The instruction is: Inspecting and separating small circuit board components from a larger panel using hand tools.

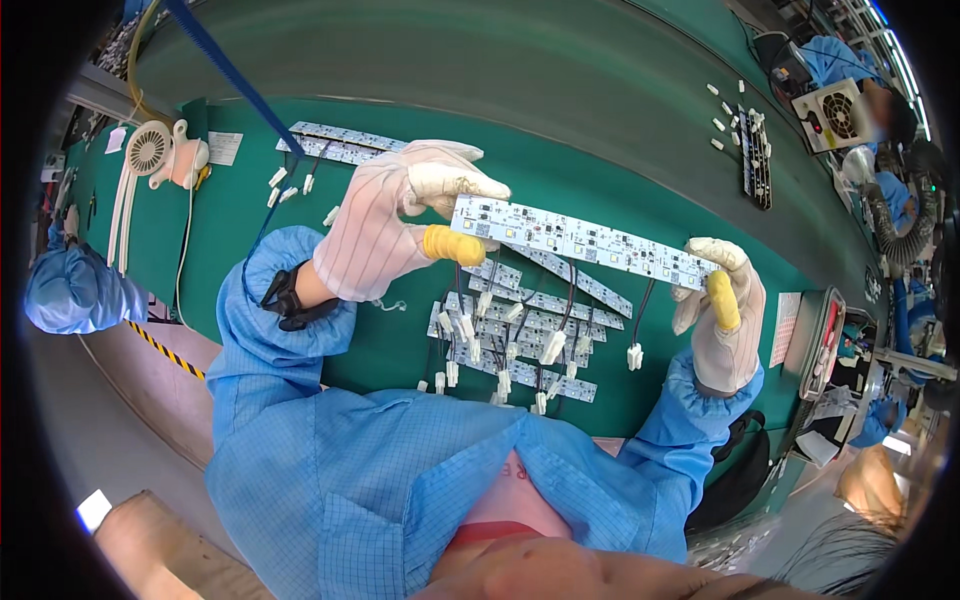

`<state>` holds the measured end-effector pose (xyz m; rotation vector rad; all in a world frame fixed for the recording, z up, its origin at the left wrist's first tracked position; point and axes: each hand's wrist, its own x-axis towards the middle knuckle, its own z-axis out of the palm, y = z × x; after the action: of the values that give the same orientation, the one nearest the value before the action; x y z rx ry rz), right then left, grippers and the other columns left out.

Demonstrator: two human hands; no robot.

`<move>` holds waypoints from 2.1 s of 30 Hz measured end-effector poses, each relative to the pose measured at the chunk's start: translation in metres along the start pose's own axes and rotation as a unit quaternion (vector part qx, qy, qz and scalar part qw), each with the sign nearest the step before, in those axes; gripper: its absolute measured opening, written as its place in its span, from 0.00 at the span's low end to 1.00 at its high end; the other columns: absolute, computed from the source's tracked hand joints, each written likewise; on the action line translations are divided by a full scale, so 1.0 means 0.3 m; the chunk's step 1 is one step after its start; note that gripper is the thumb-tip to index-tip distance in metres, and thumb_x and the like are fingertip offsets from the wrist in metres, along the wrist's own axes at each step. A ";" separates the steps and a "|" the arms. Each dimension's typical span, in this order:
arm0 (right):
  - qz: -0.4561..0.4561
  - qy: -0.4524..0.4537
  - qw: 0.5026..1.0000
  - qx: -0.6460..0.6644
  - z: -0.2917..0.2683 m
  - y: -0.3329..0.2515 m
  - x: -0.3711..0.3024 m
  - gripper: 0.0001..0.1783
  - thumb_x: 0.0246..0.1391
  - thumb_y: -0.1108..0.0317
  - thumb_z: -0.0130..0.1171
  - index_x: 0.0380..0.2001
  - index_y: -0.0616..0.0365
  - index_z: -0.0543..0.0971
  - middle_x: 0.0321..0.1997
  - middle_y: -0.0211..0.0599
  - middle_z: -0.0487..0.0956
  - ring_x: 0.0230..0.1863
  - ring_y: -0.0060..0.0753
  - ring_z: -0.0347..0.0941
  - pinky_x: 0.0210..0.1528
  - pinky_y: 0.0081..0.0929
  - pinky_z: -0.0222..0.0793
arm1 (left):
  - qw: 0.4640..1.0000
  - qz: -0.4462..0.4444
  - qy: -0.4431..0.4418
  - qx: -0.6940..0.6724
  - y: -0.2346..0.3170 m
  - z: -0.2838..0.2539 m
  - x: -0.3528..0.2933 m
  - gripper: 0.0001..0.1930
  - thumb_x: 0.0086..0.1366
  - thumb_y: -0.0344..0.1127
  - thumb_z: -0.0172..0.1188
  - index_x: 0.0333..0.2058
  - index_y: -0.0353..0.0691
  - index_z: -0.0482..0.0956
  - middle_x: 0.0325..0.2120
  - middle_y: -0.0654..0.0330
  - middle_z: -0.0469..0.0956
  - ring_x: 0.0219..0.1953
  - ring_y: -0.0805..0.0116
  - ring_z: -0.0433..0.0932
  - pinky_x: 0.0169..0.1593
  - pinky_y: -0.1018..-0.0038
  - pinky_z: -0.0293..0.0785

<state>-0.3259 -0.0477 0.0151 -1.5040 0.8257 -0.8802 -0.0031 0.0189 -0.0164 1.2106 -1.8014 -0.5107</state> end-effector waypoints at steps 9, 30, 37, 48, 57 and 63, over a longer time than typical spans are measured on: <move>0.027 0.046 0.999 -0.014 0.035 -0.033 -0.015 0.33 0.50 0.47 0.64 0.46 0.66 0.71 0.27 0.37 0.76 0.18 0.19 0.71 0.22 0.12 0.64 | 0.999 0.034 0.005 -0.006 -0.030 -0.016 0.019 0.29 0.51 0.55 0.63 0.43 0.34 0.78 0.33 0.54 0.81 0.41 0.59 0.77 0.54 0.59 0.68; 0.024 -0.151 0.978 0.145 -0.041 -0.031 -0.031 0.36 0.53 0.51 0.62 0.54 0.69 0.65 0.45 0.47 0.75 0.44 0.29 0.74 0.34 0.20 0.75 | 0.992 -0.104 0.001 0.065 -0.004 0.005 0.038 0.23 0.66 0.51 0.49 0.47 0.38 0.77 0.33 0.58 0.82 0.37 0.75 0.79 0.46 0.75 0.70; -0.004 -0.055 0.998 0.035 -0.011 -0.035 -0.018 0.27 0.56 0.54 0.59 0.49 0.67 0.70 0.37 0.41 0.77 0.23 0.25 0.75 0.26 0.16 0.69 | 0.983 -0.113 0.025 -0.140 -0.027 0.003 0.012 0.25 0.60 0.48 0.60 0.48 0.33 0.76 0.37 0.54 0.80 0.39 0.71 0.79 0.45 0.77 0.72; 0.029 0.003 0.996 -0.088 -0.003 -0.028 0.007 0.25 0.55 0.52 0.59 0.46 0.64 0.73 0.26 0.32 0.73 0.18 0.18 0.68 0.24 0.13 0.60 | 0.997 0.066 0.020 0.026 0.018 -0.015 0.013 0.26 0.54 0.52 0.62 0.44 0.37 0.77 0.29 0.58 0.82 0.34 0.64 0.79 0.52 0.57 0.71; 0.009 -0.005 0.999 -0.053 0.013 -0.017 -0.003 0.26 0.54 0.54 0.60 0.47 0.65 0.71 0.26 0.33 0.75 0.19 0.20 0.69 0.23 0.14 0.61 | 0.994 -0.089 0.061 -0.034 0.002 -0.002 0.016 0.23 0.47 0.39 0.70 0.45 0.46 0.81 0.37 0.59 0.78 0.29 0.72 0.76 0.33 0.79 0.72; 0.042 -0.025 0.999 0.003 0.012 -0.036 -0.007 0.20 0.54 0.66 0.59 0.47 0.66 0.71 0.36 0.39 0.76 0.24 0.23 0.73 0.29 0.17 0.67 | 0.989 -0.143 0.042 0.009 -0.014 -0.006 0.015 0.24 0.46 0.39 0.70 0.45 0.46 0.81 0.37 0.58 0.79 0.30 0.71 0.77 0.34 0.77 0.72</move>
<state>-0.3234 -0.0430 0.0253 -1.4685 0.8432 -0.7797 -0.0001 0.0133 -0.0166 1.4919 -1.5726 -0.5969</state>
